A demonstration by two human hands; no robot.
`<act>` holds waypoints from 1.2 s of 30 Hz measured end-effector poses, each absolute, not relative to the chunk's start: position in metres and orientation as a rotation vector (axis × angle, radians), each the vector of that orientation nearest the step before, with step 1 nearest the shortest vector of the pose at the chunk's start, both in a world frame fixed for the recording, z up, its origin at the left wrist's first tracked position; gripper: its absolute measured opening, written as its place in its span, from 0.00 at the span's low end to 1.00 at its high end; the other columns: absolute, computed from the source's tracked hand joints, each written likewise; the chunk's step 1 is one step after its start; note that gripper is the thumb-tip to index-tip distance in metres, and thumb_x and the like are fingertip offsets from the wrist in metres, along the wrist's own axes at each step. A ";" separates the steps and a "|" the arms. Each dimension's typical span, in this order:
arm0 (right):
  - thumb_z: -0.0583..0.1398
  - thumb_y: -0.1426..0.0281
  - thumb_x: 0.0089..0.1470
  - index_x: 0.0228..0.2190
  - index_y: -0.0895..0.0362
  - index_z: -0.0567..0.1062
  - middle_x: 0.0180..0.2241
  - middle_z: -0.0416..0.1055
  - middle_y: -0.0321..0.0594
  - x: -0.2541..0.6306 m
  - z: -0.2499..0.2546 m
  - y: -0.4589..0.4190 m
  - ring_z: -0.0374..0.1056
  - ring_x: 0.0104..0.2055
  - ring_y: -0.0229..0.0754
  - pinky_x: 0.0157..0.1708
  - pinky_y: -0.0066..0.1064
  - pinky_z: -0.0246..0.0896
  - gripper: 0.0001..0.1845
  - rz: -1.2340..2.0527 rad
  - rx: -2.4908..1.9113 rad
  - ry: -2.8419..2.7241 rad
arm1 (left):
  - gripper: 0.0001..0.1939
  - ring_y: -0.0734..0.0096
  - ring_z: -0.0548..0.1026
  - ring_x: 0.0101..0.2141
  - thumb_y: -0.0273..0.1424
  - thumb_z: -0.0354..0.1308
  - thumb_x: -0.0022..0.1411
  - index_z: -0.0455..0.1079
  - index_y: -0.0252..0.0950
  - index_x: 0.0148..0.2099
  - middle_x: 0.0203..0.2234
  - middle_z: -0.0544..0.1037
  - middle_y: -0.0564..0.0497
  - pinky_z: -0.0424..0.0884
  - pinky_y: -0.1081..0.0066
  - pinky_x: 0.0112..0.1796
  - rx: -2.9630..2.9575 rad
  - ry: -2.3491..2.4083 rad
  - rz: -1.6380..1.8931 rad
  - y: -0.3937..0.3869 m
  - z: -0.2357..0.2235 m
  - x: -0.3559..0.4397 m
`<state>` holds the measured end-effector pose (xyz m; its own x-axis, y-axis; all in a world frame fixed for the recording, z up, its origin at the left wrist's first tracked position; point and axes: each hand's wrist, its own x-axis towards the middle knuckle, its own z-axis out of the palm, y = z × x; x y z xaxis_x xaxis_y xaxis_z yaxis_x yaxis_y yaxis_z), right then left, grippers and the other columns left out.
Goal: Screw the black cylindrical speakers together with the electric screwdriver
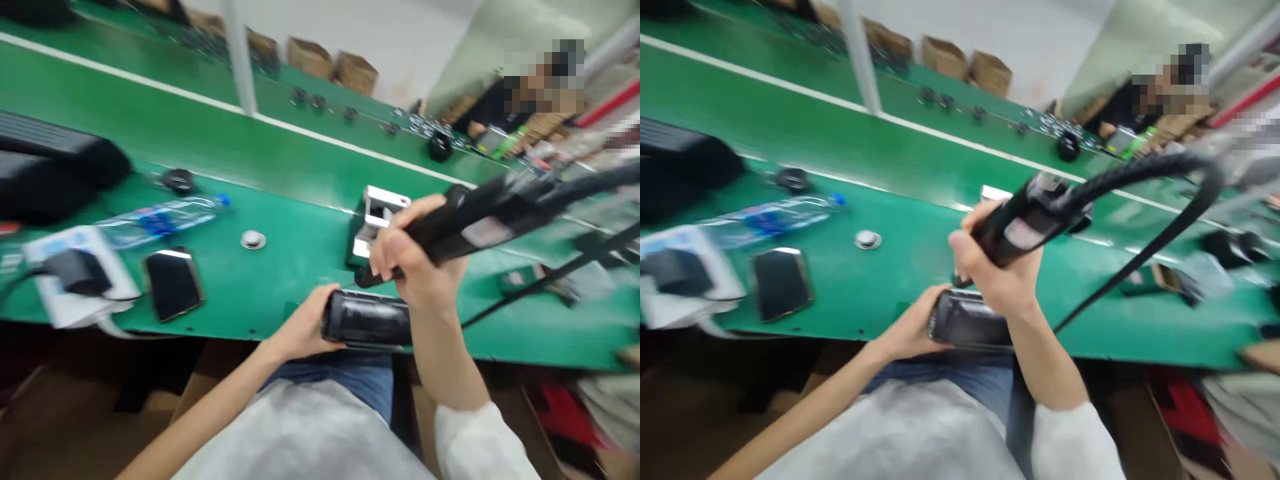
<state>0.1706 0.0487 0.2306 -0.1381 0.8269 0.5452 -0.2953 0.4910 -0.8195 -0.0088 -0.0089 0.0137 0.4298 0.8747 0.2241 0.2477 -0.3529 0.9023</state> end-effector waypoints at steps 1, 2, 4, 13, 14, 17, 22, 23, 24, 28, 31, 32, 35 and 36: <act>0.71 0.72 0.64 0.41 0.49 0.76 0.23 0.66 0.24 0.176 0.240 0.052 0.63 0.16 0.35 0.18 0.30 0.61 0.09 0.974 -0.486 -1.371 | 0.58 0.34 0.69 0.72 0.43 0.82 0.58 0.51 0.42 0.79 0.73 0.66 0.32 0.67 0.35 0.72 1.866 0.967 0.917 -0.007 0.012 -0.010; 0.69 0.71 0.65 0.42 0.49 0.76 0.22 0.64 0.23 0.181 0.250 0.056 0.60 0.16 0.35 0.17 0.31 0.59 0.09 0.864 -0.502 -1.365 | 0.58 0.34 0.68 0.73 0.42 0.81 0.60 0.50 0.43 0.80 0.73 0.66 0.32 0.67 0.35 0.73 1.892 0.979 0.896 -0.005 0.010 -0.011; 0.68 0.67 0.67 0.42 0.47 0.73 0.22 0.58 0.23 0.192 0.265 0.063 0.57 0.16 0.37 0.18 0.33 0.57 0.08 0.566 -0.612 -1.355 | 0.57 0.33 0.68 0.73 0.41 0.79 0.61 0.49 0.43 0.81 0.73 0.66 0.33 0.68 0.34 0.72 1.930 0.991 0.866 -0.003 0.007 -0.012; 0.63 0.49 0.75 0.36 0.43 0.61 0.24 0.58 0.31 0.212 0.258 0.099 0.58 0.24 0.42 0.29 0.41 0.66 0.20 0.205 -1.089 -1.346 | 0.57 0.35 0.71 0.72 0.41 0.78 0.62 0.47 0.44 0.81 0.71 0.68 0.34 0.72 0.35 0.70 1.945 1.014 0.832 -0.007 0.016 -0.012; 0.64 0.49 0.74 0.36 0.44 0.63 0.25 0.58 0.30 0.211 0.258 0.100 0.59 0.24 0.41 0.28 0.41 0.66 0.21 0.224 -1.034 -1.360 | 0.57 0.35 0.71 0.72 0.41 0.79 0.62 0.47 0.44 0.81 0.71 0.68 0.34 0.72 0.35 0.70 1.941 1.015 0.833 -0.007 0.016 -0.012; 0.67 0.55 0.73 0.36 0.46 0.67 0.23 0.55 0.28 0.209 0.262 0.094 0.57 0.21 0.38 0.23 0.37 0.61 0.17 0.228 -0.837 -1.340 | 0.57 0.36 0.70 0.72 0.40 0.79 0.62 0.47 0.46 0.81 0.72 0.68 0.35 0.71 0.36 0.70 1.928 1.024 0.820 -0.007 0.016 -0.012; 0.68 0.61 0.73 0.35 0.44 0.67 0.24 0.57 0.29 0.211 0.258 0.095 0.58 0.22 0.39 0.23 0.38 0.61 0.17 0.313 -0.865 -1.375 | 0.57 0.36 0.71 0.71 0.42 0.78 0.63 0.47 0.46 0.81 0.71 0.68 0.36 0.72 0.38 0.70 1.938 1.025 0.800 -0.007 0.016 -0.013; 0.68 0.57 0.74 0.36 0.43 0.67 0.24 0.59 0.30 0.212 0.255 0.099 0.59 0.23 0.40 0.25 0.38 0.63 0.17 0.319 -0.951 -1.394 | 0.57 0.36 0.71 0.72 0.42 0.78 0.63 0.47 0.45 0.81 0.71 0.67 0.35 0.72 0.38 0.70 1.941 1.027 0.797 -0.007 0.016 -0.013; 0.67 0.53 0.74 0.38 0.43 0.67 0.24 0.61 0.31 0.212 0.252 0.104 0.59 0.25 0.40 0.27 0.38 0.65 0.17 0.321 -1.056 -1.409 | 0.56 0.37 0.70 0.72 0.42 0.78 0.63 0.46 0.45 0.81 0.72 0.67 0.35 0.71 0.38 0.70 1.944 1.030 0.796 -0.007 0.016 -0.013; 0.63 0.42 0.73 0.46 0.44 0.69 0.26 0.66 0.32 0.211 0.245 0.122 0.61 0.29 0.42 0.32 0.39 0.69 0.21 0.293 -1.352 -1.366 | 0.57 0.37 0.70 0.72 0.43 0.78 0.63 0.46 0.45 0.81 0.72 0.67 0.35 0.71 0.38 0.70 1.938 1.033 0.782 -0.007 0.016 -0.013; 0.61 0.46 0.76 0.38 0.44 0.65 0.27 0.64 0.32 0.208 0.247 0.123 0.59 0.26 0.39 0.30 0.39 0.67 0.20 0.275 -1.248 -1.346 | 0.57 0.37 0.70 0.72 0.44 0.78 0.63 0.46 0.45 0.81 0.72 0.66 0.35 0.71 0.38 0.71 1.931 1.029 0.781 -0.007 0.017 -0.012; 0.61 0.48 0.77 0.35 0.44 0.63 0.27 0.63 0.32 0.207 0.249 0.121 0.58 0.26 0.38 0.29 0.38 0.67 0.21 0.272 -1.220 -1.333 | 0.57 0.37 0.70 0.72 0.44 0.78 0.63 0.46 0.45 0.81 0.72 0.66 0.35 0.70 0.38 0.71 1.930 1.027 0.786 -0.007 0.018 -0.012; 0.60 0.54 0.79 0.35 0.44 0.61 0.26 0.60 0.31 0.207 0.251 0.113 0.59 0.26 0.36 0.28 0.34 0.66 0.20 0.268 -1.279 -1.324 | 0.57 0.37 0.69 0.72 0.45 0.78 0.63 0.47 0.45 0.81 0.72 0.66 0.35 0.70 0.38 0.71 1.931 1.012 0.804 -0.006 0.019 -0.012; 0.60 0.59 0.80 0.35 0.44 0.61 0.25 0.59 0.30 0.207 0.251 0.110 0.59 0.25 0.35 0.27 0.32 0.66 0.18 0.268 -1.278 -1.326 | 0.57 0.37 0.70 0.72 0.45 0.78 0.63 0.47 0.45 0.81 0.72 0.67 0.35 0.70 0.38 0.71 1.931 1.006 0.811 -0.006 0.019 -0.012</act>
<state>0.2069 0.1097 0.2515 0.3202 0.7675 0.5553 0.4915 0.3665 -0.7900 -0.0115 -0.0062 0.0191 0.4789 0.8607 0.1726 0.3512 -0.3681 0.8609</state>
